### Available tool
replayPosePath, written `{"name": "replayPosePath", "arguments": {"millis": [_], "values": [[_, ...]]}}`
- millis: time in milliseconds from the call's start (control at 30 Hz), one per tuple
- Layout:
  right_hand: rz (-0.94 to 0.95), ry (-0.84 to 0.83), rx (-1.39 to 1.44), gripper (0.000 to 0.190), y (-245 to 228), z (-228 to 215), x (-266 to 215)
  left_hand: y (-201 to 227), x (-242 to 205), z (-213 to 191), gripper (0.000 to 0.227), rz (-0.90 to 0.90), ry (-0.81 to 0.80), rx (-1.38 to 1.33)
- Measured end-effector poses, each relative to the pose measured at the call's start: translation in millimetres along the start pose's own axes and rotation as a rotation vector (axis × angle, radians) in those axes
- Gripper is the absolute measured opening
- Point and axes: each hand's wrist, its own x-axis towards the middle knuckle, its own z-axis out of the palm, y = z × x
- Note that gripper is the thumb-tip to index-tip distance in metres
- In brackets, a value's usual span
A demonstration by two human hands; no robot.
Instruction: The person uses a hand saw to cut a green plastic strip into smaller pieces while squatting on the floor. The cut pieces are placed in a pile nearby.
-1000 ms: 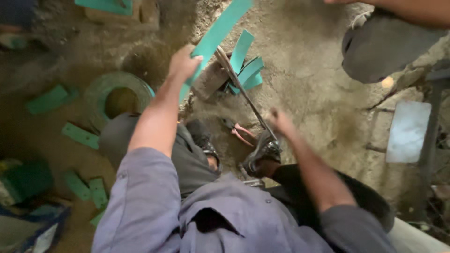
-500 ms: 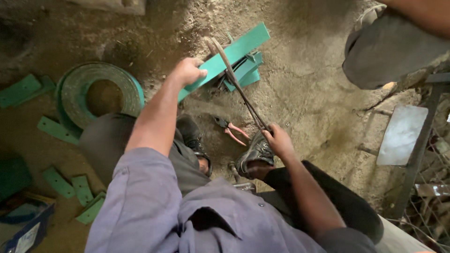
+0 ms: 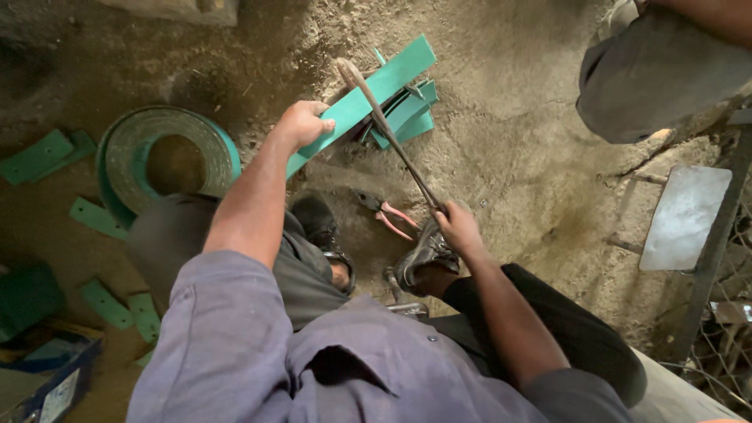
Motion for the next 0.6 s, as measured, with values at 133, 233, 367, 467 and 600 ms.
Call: {"name": "replayPosePath", "arguments": {"millis": [133,233,367,467,600], "values": [[-0.195,0.042,0.054,0.052,4.3,10.4,23.0,-0.6,4.0,-2.7,0.043,0.014,0.014,0.041],[-0.177,-0.035,0.114,0.059,12.4,21.9,45.0,-8.9,9.1,-2.3,0.04,0.007,-0.051,0.031],[-0.049,-0.177,0.194,0.054,42.9,44.5,65.1,-17.1,34.7,9.7,0.03,-0.022,-0.091,-0.029],[-0.076,-0.135,0.273,0.061,60.1,65.4,82.2,-12.1,60.7,21.7,0.025,0.09,-0.061,-0.061],[-0.162,-0.143,0.141,0.06,64.3,75.9,78.0,-3.6,72.1,35.2,0.019,0.147,-0.062,-0.152]]}}
